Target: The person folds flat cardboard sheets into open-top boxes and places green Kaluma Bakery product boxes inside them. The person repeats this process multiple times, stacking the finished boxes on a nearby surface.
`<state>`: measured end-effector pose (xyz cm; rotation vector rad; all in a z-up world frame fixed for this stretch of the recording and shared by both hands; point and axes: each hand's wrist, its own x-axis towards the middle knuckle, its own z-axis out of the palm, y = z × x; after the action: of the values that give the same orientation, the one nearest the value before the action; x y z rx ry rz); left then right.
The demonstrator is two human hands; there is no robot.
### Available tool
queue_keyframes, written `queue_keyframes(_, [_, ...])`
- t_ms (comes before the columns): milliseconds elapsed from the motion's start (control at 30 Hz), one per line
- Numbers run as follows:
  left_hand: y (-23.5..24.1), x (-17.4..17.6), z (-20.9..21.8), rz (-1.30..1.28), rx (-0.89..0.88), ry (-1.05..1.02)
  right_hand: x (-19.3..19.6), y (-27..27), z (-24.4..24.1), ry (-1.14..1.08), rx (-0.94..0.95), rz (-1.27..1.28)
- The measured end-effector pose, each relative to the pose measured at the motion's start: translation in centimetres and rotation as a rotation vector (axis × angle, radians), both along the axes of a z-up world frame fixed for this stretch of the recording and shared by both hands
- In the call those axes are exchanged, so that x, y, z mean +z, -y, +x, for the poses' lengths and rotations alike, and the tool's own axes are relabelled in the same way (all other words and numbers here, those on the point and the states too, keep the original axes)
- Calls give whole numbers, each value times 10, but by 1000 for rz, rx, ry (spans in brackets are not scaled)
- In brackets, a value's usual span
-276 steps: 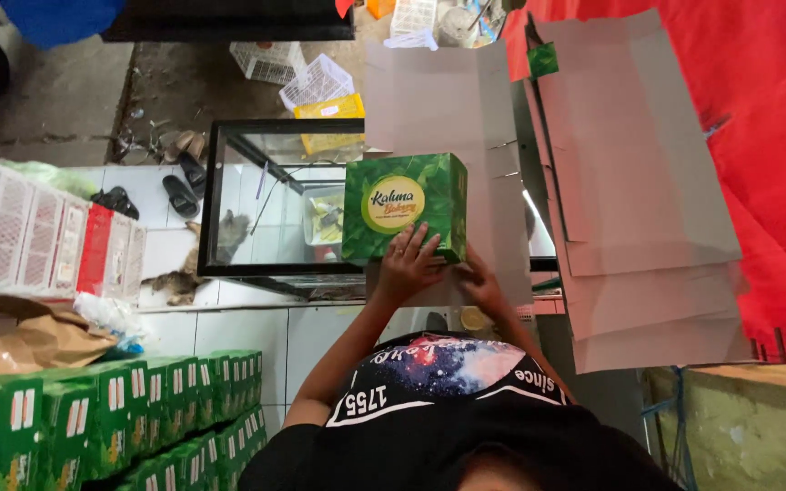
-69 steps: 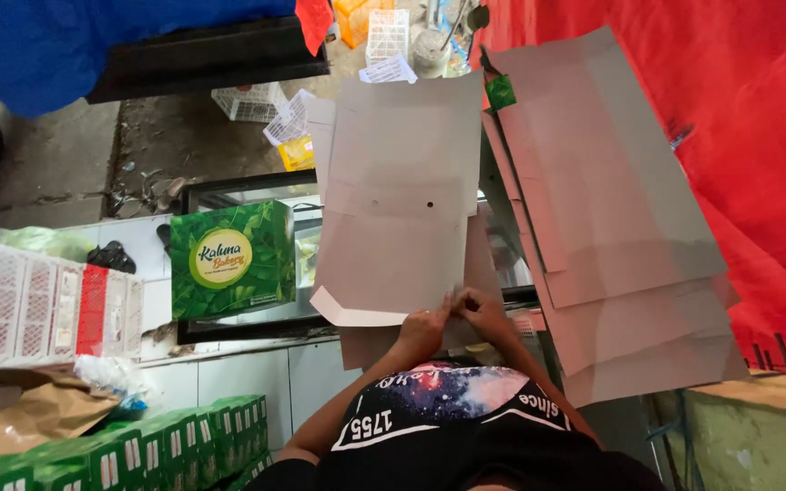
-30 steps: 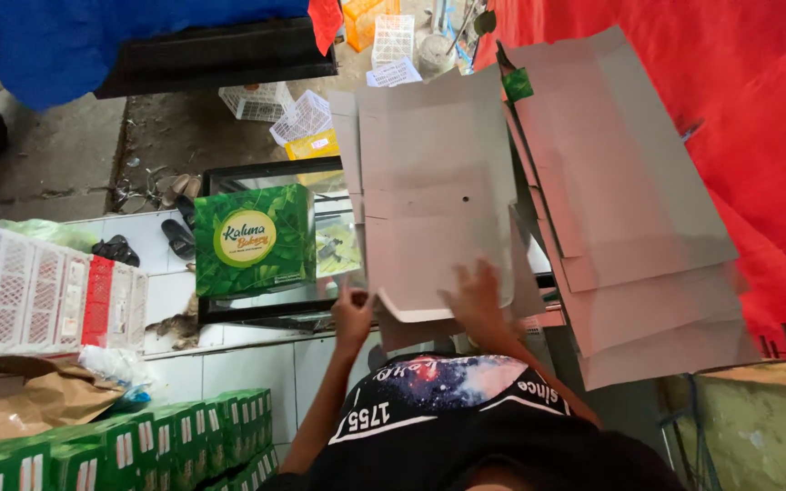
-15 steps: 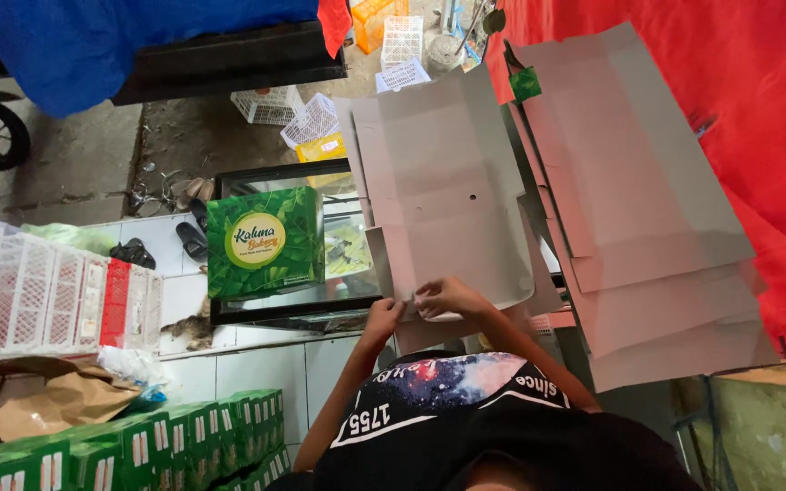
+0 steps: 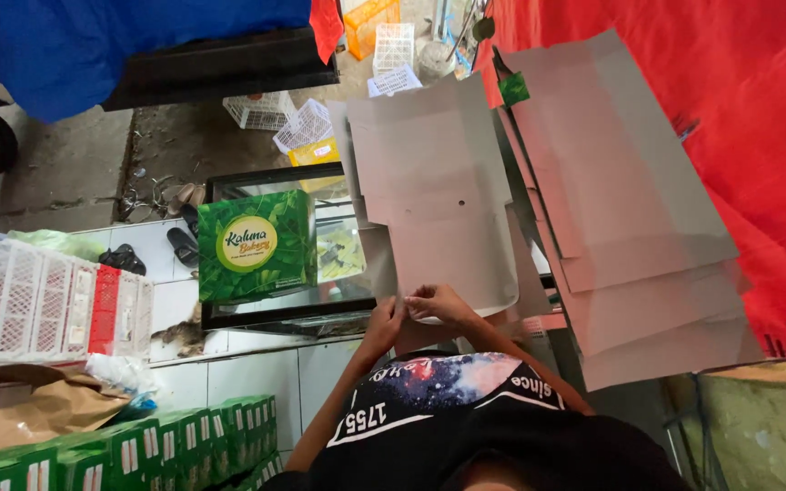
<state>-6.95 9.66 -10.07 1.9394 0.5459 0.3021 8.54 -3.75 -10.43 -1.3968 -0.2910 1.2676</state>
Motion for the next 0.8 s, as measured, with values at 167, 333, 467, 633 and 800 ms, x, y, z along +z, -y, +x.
queue_keyframes(167, [-4, -23, -1, -86, -101, 105, -19, 0, 4, -19, 55, -35])
queue_keyframes(333, [14, 61, 3, 73, 32, -104, 5, 3, 4, -310, 39, -59])
queue_keyframes(467, [24, 94, 2, -61, 184, -101, -16, 12, 0, -278, 43, 160])
queue_keyframes(633, [24, 75, -1, 284, 77, 60, -57, 20, 3, -240, 95, 114])
queue_keyframes(800, [28, 68, 17, 670, -17, -118, -57, 14, 7, -118, 237, 125])
